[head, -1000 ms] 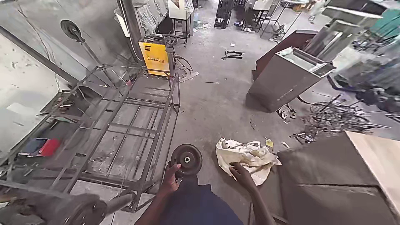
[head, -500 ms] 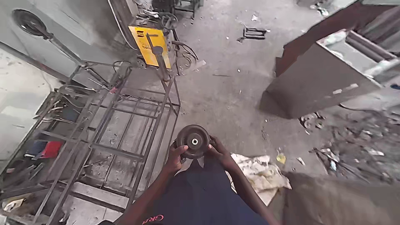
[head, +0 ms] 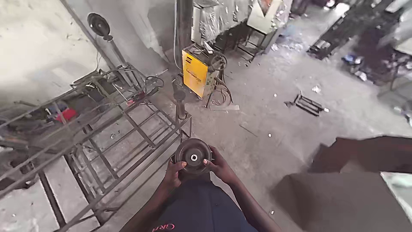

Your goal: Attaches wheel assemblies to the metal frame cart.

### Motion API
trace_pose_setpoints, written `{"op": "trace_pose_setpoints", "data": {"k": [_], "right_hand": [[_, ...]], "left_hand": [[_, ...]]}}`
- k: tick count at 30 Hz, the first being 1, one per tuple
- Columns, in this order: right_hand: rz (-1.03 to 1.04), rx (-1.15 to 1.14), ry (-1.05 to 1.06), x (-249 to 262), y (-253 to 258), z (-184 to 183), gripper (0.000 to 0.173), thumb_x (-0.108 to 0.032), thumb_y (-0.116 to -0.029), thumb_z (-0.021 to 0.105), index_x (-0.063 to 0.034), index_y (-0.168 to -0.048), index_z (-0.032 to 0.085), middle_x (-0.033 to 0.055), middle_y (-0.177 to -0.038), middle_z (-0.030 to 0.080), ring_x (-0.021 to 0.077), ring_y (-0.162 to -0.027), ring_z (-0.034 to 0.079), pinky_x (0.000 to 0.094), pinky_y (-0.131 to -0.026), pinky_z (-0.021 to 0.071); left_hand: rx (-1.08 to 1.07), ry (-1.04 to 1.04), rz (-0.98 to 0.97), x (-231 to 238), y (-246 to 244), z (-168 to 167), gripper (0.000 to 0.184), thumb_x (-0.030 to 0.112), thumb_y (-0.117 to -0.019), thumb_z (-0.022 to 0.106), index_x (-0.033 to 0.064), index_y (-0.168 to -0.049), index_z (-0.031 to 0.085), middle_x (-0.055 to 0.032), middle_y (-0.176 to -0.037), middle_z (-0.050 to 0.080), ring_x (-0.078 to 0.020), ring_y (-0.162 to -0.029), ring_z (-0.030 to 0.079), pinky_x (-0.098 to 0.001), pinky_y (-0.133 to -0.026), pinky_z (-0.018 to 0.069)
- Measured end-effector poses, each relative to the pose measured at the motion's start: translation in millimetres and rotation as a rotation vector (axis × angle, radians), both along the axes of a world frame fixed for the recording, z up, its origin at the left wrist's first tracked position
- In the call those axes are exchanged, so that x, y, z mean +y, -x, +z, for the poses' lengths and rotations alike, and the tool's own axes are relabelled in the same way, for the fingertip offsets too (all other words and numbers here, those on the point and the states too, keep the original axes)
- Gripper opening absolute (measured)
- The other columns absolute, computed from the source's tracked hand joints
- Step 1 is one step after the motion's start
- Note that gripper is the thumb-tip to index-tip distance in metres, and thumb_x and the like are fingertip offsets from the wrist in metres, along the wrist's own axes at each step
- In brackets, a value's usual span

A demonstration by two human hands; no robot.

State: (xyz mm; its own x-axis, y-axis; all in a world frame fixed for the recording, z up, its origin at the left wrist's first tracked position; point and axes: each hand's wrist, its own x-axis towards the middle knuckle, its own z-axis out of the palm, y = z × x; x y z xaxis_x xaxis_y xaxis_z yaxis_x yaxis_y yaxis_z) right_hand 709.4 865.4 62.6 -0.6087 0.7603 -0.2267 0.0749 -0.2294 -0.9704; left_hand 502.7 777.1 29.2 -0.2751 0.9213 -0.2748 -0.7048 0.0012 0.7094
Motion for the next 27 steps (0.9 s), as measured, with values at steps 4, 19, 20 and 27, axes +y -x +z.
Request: {"op": "trace_pose_setpoints", "data": {"k": [4, 19, 20, 27], "right_hand": [[0.182, 0.01, -0.11, 100, 6, -4, 0.082, -0.029, -0.0922, 0.074, -0.0004, -0.154, 0.027, 0.0144, -0.135, 0.061, 0.0182, -0.11, 0.069, 0.0358, -0.089, 0.0626], [0.414, 0.064, -0.072, 431, 4, -2, 0.085, -0.022, -0.0728, 0.09, -0.0012, -0.139, 0.04, 0.0122, -0.121, 0.066, 0.0194, -0.108, 0.068, 0.0376, -0.093, 0.0601], [0.441, 0.076, -0.061, 449, 7, -3, 0.085, -0.021, -0.0733, 0.09, -0.0011, -0.14, 0.04, 0.0127, -0.122, 0.065, 0.0197, -0.109, 0.068, 0.038, -0.094, 0.0599], [0.787, 0.028, -0.057, 555, 45, -23, 0.092, -0.028, -0.0792, 0.087, -0.0015, -0.15, 0.035, 0.0121, -0.134, 0.062, 0.0176, -0.118, 0.065, 0.0368, -0.101, 0.0579]], "left_hand": [[0.001, -0.042, 0.138, 65, -18, -7, 0.072, 0.023, -0.0625, 0.093, 0.0008, -0.121, 0.057, -0.0155, -0.101, 0.074, -0.0249, -0.09, 0.075, -0.0452, -0.079, 0.0636], [0.218, -0.031, 0.317, 343, -61, -4, 0.056, 0.015, -0.0704, 0.086, -0.0025, -0.117, 0.06, -0.0114, -0.1, 0.075, -0.0184, -0.09, 0.074, -0.0383, -0.084, 0.0631], [0.222, -0.03, 0.34, 358, -62, -4, 0.057, 0.016, -0.0705, 0.087, -0.0024, -0.117, 0.06, -0.0115, -0.099, 0.075, -0.0186, -0.09, 0.074, -0.0386, -0.083, 0.0633], [0.159, 0.122, 0.666, 430, -91, -4, 0.069, 0.021, -0.0668, 0.089, -0.0012, -0.124, 0.057, -0.0138, -0.104, 0.073, -0.0225, -0.092, 0.073, -0.0427, -0.083, 0.0625]]}}
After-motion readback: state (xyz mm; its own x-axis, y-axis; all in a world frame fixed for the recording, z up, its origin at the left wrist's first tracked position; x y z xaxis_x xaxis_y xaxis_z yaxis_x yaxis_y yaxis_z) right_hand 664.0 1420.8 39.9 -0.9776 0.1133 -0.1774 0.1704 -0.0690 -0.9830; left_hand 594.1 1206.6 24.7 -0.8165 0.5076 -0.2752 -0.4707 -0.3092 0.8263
